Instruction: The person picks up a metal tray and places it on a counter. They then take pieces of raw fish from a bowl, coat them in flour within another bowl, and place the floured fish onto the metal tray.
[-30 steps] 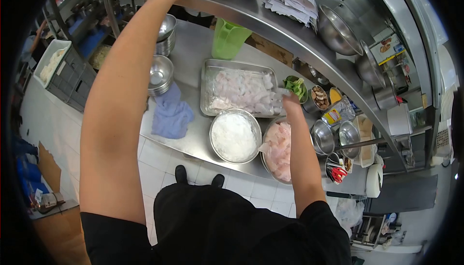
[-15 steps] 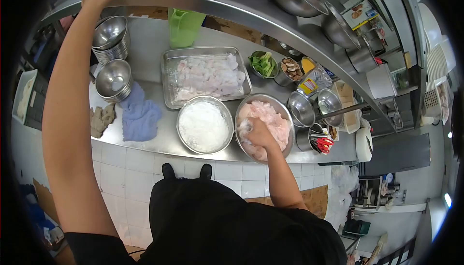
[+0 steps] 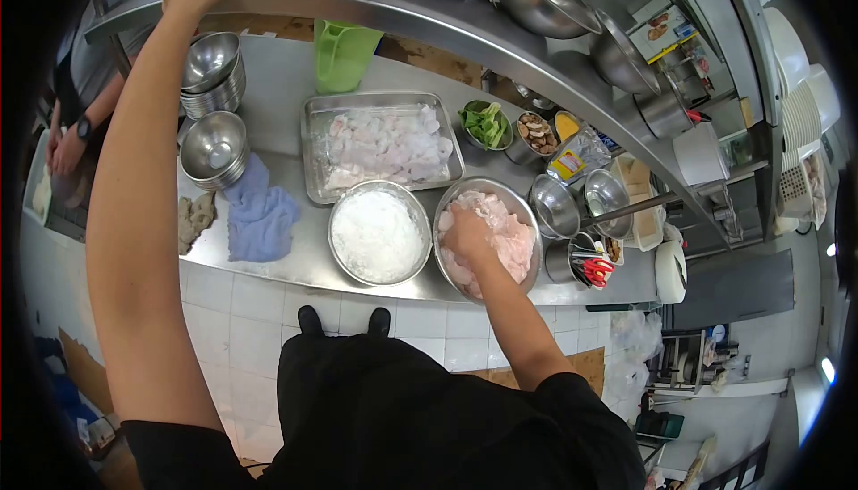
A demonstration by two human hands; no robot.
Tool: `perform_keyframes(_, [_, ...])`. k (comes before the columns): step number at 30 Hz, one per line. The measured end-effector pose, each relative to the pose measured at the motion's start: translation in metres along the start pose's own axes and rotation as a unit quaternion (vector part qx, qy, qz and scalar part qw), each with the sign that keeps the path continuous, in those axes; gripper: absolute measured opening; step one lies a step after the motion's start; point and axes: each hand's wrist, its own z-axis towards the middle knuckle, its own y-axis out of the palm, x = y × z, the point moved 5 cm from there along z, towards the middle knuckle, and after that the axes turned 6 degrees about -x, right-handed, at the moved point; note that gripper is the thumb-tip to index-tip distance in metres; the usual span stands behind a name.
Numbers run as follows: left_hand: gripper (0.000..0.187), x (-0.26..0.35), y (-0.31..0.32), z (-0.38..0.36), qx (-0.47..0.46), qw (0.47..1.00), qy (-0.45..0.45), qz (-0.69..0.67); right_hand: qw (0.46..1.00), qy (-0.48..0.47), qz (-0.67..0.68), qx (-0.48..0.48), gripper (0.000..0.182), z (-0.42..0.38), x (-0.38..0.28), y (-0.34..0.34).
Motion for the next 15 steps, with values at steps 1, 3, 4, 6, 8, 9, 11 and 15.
perform_keyframes(1, [0.029,0.003,-0.002,-0.005,0.019,1.0,0.015,0.011,0.999,0.003,-0.001,0.043,0.076,0.003,-0.001,-0.002])
perform_keyframes(3, [0.028,0.002,-0.007,-0.008,0.043,0.998,0.03,0.026,0.999,-0.011,-0.002,0.051,0.067,0.013,0.002,-0.006])
perform_keyframes(4, [0.029,0.0,-0.005,-0.005,0.039,0.998,0.036,0.032,0.998,-0.02,-0.003,0.056,0.058,0.016,0.005,-0.011])
perform_keyframes(6, [0.029,-0.001,-0.008,-0.003,0.04,0.998,0.04,0.039,0.995,-0.055,0.022,0.083,0.055,0.025,0.031,-0.013])
perform_keyframes(8, [0.031,0.0,-0.008,-0.004,0.005,0.999,0.009,0.033,0.982,-0.081,0.142,0.091,0.052,0.019,0.052,-0.029])
perform_keyframes(9, [0.032,-0.004,-0.005,0.004,0.006,0.998,-0.012,0.06,0.966,-0.072,0.237,0.074,0.053,0.01,0.06,-0.038])
perform_keyframes(11, [0.032,-0.01,-0.004,0.006,0.02,0.998,-0.009,0.061,0.95,0.0,0.29,0.113,0.041,0.019,0.101,-0.029])
perform_keyframes(15, [0.033,-0.003,-0.005,0.002,0.025,0.998,0.012,0.062,0.871,-0.069,0.479,0.086,0.024,0.013,0.135,-0.027])
